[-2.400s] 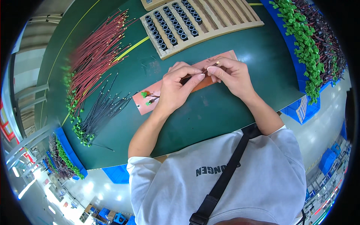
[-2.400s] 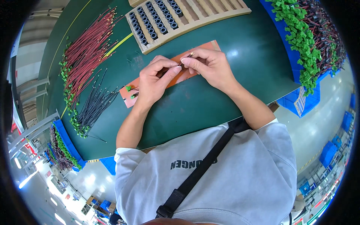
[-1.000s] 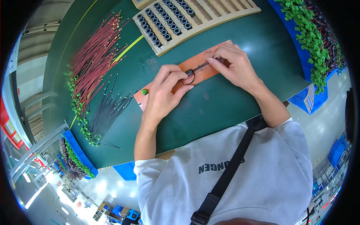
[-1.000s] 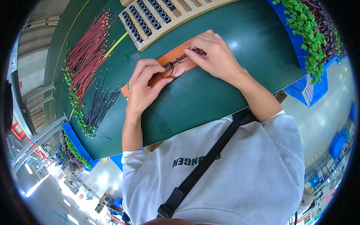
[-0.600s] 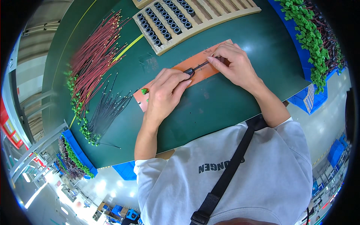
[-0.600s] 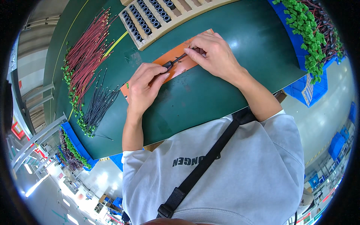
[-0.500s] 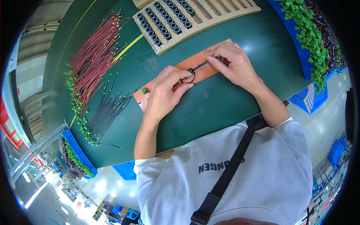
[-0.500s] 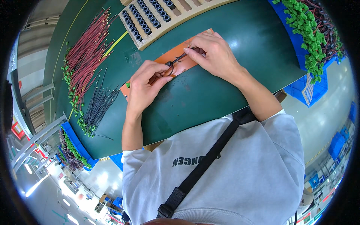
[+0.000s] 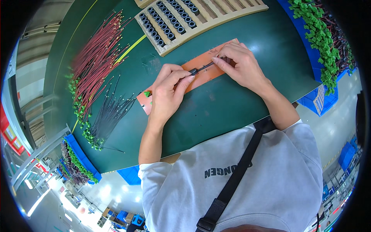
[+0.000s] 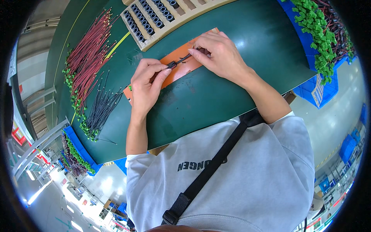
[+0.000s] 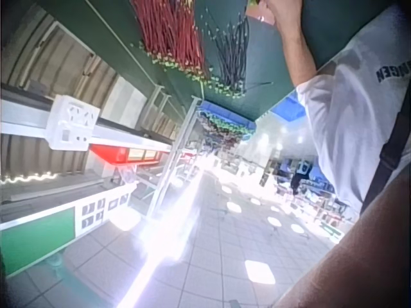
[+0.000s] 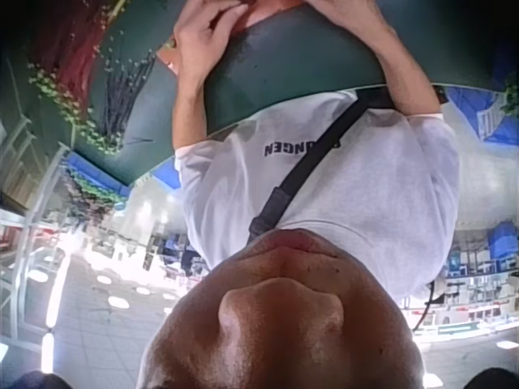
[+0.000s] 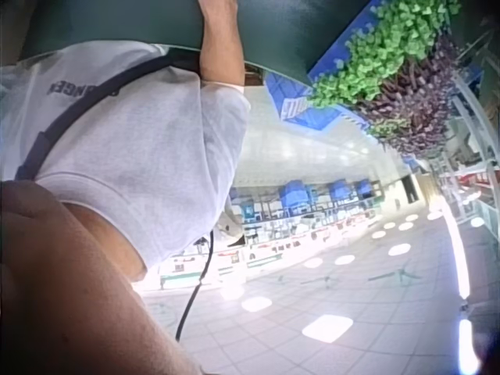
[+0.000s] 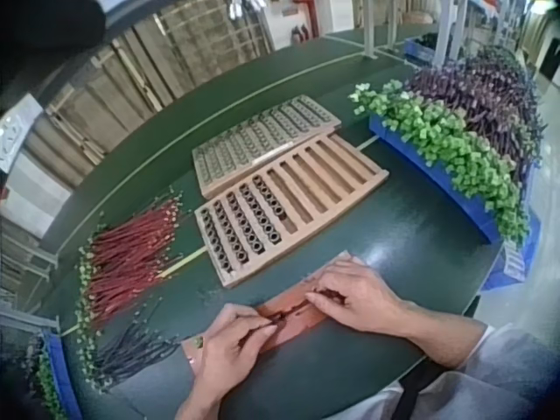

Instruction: The person assembles wire harnesses by inserting a green connector into a black cylindrical component and securing it with a crimping tool. They repeat this process for multiple wires, placing the finished units into a blue bin.

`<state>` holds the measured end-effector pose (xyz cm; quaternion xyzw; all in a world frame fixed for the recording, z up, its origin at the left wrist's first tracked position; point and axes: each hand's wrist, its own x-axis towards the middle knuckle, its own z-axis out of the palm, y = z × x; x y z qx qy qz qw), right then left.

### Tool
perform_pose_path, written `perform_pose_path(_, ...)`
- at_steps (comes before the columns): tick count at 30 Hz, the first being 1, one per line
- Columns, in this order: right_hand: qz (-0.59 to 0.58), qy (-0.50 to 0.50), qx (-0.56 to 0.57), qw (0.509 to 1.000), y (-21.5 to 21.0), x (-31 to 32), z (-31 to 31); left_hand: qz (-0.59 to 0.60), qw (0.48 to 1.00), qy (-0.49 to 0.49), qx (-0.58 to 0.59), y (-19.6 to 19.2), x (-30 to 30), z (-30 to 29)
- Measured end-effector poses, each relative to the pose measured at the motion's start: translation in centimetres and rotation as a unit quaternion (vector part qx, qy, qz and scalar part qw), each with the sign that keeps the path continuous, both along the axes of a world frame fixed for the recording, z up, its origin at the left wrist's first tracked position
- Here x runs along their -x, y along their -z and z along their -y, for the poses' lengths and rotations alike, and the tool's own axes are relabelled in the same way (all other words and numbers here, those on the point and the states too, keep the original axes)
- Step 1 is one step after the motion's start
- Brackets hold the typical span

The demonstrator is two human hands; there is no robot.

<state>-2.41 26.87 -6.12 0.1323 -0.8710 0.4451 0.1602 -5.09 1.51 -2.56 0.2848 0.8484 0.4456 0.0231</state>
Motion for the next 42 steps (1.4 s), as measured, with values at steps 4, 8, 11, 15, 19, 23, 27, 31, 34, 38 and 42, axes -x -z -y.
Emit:
perform_pose_path(4, 0.012, 0.001, -0.004, 1.000, -0.2, 0.0, 0.0, 0.011, 1.000, 0.009, 0.014, -0.2, 0.4, 0.3)
perform_pose_path(8, 0.014, 0.001, -0.006, 1.000, -0.1, 0.0, 0.0, 0.180, 0.983, -0.027, -0.017, -0.8, 0.4, 0.4)
perform_pose_path(11, 0.014, 0.000, -0.003, 1.000, 0.1, 0.0, 0.0, 0.141, 0.990, 0.017, 0.000, -0.8, 0.9, 0.9)
perform_pose_path(15, 0.001, 0.003, -0.015, 1.000, 0.1, 0.1, 0.0, 0.117, 0.993, 0.020, -0.028, -0.9, 1.0, 0.7)
perform_pose_path(19, 0.008, 0.001, -0.017, 1.000, 0.1, 0.0, -0.1, 0.038, 0.997, 0.059, 0.041, -0.8, 1.5, 0.8)
perform_pose_path(23, -0.002, 0.000, -0.027, 1.000, -0.1, 0.0, -0.1, 0.080, 0.995, 0.051, 0.006, -1.1, 0.7, 0.5)
perform_pose_path(27, -0.009, 0.000, -0.057, 0.998, -0.2, -0.2, -0.1, -0.007, 0.997, 0.077, 0.017, -0.8, 0.7, 0.2)
perform_pose_path(31, 0.000, -0.002, -0.073, 0.997, -0.1, -0.2, -0.2, -0.037, 0.995, 0.093, 0.027, -0.8, 0.7, 0.0)
perform_pose_path(34, -0.010, -0.006, -0.078, 0.997, -0.3, -0.1, -0.2, -0.036, 0.992, 0.120, 0.020, -1.2, 0.8, 0.0)
perform_pose_path(38, -0.007, -0.005, -0.077, 0.997, 0.0, -0.1, -0.2, 0.003, 0.996, 0.091, 0.006, -1.1, 0.5, 0.2)
perform_pose_path(42, -0.005, -0.007, -0.071, 0.997, -0.1, 0.0, -0.2, -0.026, 0.993, 0.111, 0.009, 0.4, 0.7, 1.4)
